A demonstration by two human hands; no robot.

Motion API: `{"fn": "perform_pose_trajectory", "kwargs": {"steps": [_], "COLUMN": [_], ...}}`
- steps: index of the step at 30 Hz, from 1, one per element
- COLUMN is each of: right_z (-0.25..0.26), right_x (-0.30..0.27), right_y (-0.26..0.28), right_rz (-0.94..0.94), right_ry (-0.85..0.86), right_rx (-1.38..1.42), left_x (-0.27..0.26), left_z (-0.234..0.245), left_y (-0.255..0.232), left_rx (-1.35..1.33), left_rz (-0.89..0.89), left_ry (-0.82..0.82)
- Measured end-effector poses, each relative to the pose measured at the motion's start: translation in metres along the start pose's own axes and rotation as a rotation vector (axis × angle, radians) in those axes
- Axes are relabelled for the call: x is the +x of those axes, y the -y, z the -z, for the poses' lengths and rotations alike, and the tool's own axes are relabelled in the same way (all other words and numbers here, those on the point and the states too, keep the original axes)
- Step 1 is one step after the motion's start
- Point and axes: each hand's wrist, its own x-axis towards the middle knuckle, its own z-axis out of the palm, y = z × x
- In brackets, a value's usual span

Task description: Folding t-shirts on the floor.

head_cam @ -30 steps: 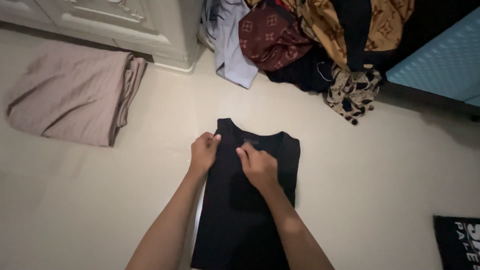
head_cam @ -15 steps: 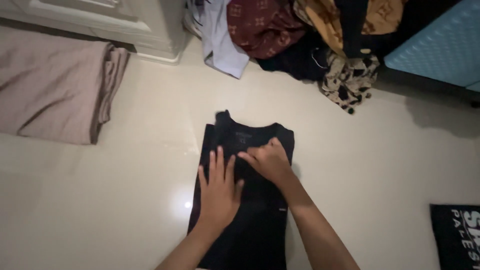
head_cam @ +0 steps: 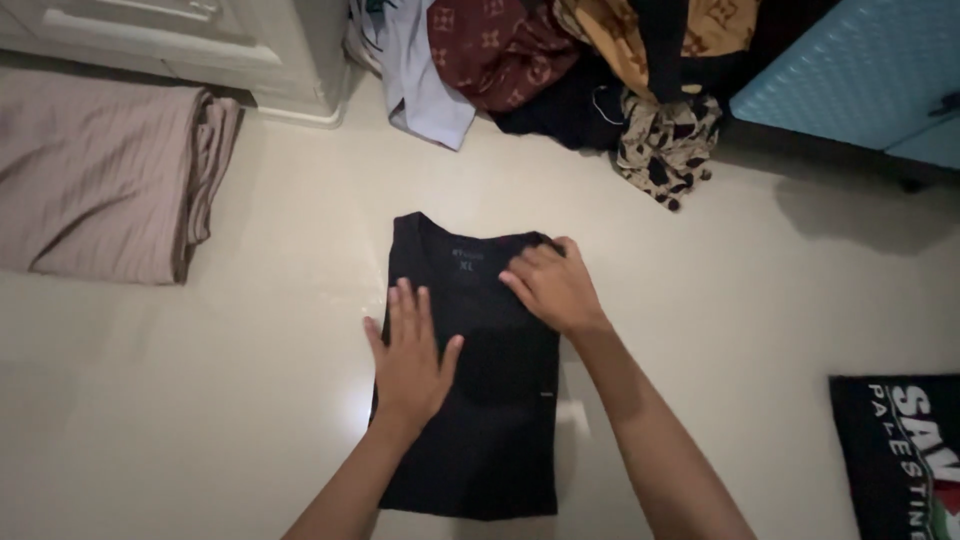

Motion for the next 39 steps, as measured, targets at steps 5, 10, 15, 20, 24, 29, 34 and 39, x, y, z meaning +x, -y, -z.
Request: {"fn": "perform_pose_trajectory", "kwargs": {"steps": [5,10,15,20,24,29,34,39], "right_z": [-0.031,-0.105,-0.125,-0.100,-0.101,-0.084,-0.092,-0.079], "right_x": [-0.057,-0.082,-0.037,-0.008,-0.016,-0.066,-0.138,-0.149], "right_y": [0.049,0.024,-0.037,-0.061,-0.081,-0.035,0.040,0.058], "right_rz": [-0.175,-0.698,-0.797,-0.682,-0.945,-0.809,-0.829,-1.077], "right_ry": [-0.566,-0.697,-0.800,-0.630,-0.592,-0.350,-0.544,-0.466], "right_rx": [0.245,0.547,0.719,0.652,0.962,0.592,0.735,0.864], "left_x": [-0.006,-0.003,0.012,0.023,0.021,0.020,0.013,0.017], "left_z": [0.006,0.002,0.023,0.046,0.008,0.012,0.004,0.014], "left_y": [-0.028,-0.040,-0.065,-0.079,-0.070,-0.073,-0.068,-0.073], "left_rx": [-0.153,-0.064,0.008,0.117,0.120,0.153,0.062,0.031], "left_rz": [-0.356,-0.367,-0.288,-0.213,-0.193,-0.174,-0.187,-0.153], "left_ry": [0.263,0.401,0.524,0.683,0.575,0.540,0.464,0.526]}}
